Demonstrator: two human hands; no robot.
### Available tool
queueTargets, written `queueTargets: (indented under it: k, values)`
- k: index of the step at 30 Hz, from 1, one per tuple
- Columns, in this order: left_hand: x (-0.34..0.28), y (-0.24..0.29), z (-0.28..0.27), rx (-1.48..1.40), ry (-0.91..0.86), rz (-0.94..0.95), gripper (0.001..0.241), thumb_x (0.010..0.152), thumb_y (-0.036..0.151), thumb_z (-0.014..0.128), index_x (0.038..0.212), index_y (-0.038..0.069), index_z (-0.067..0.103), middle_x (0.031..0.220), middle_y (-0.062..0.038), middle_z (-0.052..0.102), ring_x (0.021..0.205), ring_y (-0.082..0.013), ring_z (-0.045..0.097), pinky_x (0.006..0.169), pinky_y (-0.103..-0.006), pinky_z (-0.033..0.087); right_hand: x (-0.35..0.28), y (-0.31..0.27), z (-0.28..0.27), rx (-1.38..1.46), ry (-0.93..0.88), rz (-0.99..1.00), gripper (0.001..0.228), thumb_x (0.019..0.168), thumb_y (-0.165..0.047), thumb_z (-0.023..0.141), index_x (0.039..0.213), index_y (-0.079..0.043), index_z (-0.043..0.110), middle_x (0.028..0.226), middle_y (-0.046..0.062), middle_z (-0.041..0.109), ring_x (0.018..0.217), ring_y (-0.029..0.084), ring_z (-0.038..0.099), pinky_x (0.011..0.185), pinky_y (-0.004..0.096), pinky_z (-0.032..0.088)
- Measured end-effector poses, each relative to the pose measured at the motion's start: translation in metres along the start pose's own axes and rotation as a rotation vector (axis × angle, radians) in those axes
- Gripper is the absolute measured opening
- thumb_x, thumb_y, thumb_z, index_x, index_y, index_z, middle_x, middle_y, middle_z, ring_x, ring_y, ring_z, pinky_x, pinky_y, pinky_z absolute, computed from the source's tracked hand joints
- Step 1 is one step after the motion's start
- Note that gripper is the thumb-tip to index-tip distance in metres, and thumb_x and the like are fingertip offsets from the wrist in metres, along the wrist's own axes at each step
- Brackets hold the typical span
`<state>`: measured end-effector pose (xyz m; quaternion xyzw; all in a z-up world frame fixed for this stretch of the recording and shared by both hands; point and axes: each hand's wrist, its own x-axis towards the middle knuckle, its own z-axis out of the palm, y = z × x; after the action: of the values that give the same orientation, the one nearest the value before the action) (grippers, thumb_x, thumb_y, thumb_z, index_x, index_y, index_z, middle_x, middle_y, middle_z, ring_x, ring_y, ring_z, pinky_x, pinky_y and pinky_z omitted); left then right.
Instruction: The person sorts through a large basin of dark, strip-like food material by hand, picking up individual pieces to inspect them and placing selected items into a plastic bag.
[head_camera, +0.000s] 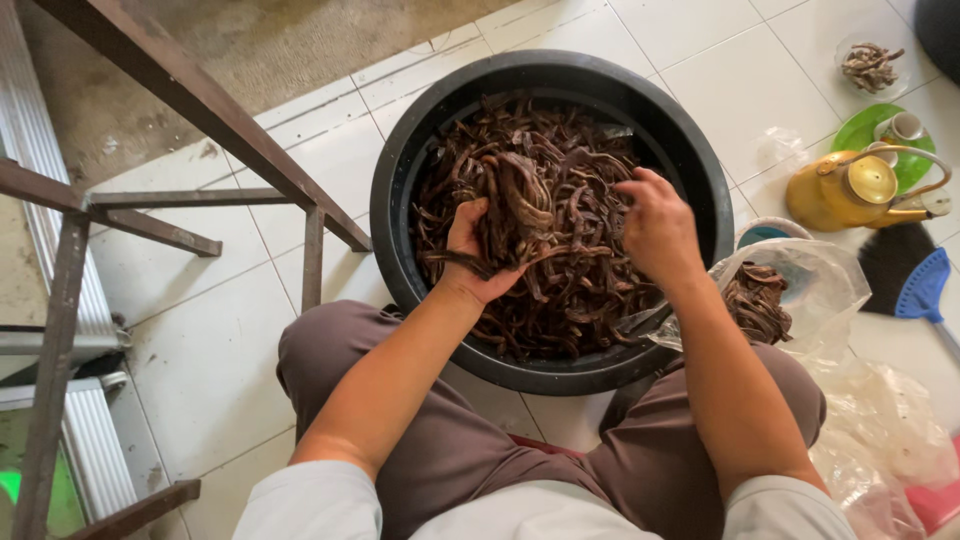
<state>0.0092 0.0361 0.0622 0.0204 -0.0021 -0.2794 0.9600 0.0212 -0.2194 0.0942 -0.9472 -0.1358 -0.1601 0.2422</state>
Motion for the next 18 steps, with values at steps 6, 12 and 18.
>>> queueTargets:
  k: [6,12,18]
  values:
    - [-0.006,-0.001,0.004,0.070,0.085,0.017,0.047,0.084,0.030,0.074,0.123,0.003,0.069,0.117,-0.013,0.074,0.107,-0.0311,0.072,0.094,-0.0492,0.062,0.004,-0.046,0.000,0.989,-0.218,0.358,0.031,0.104,-0.020,0.061,0.130,-0.003,0.064,0.121,0.011,0.073,0.107,0.017,0.071,0.091,0.030,0.059]
    - [-0.005,-0.006,-0.004,0.068,0.008,-0.013,0.042,0.088,0.026,0.075,0.123,0.004,0.068,0.116,-0.012,0.074,0.103,-0.0280,0.072,0.092,-0.0456,0.061,0.007,-0.046,0.003,0.956,-0.167,0.407,0.022,0.101,-0.005,0.063,0.120,0.004,0.062,0.101,0.009,0.072,0.087,0.016,0.068,0.080,0.029,0.061]
    - [0.006,-0.003,-0.016,0.156,0.286,0.057,0.038,0.083,0.023,0.075,0.116,0.005,0.069,0.117,-0.009,0.073,0.105,-0.0255,0.073,0.095,-0.0426,0.063,0.005,-0.039,-0.014,0.398,0.200,0.039,0.017,0.108,-0.007,0.067,0.124,-0.004,0.072,0.121,0.012,0.067,0.094,0.014,0.067,0.077,0.028,0.055]
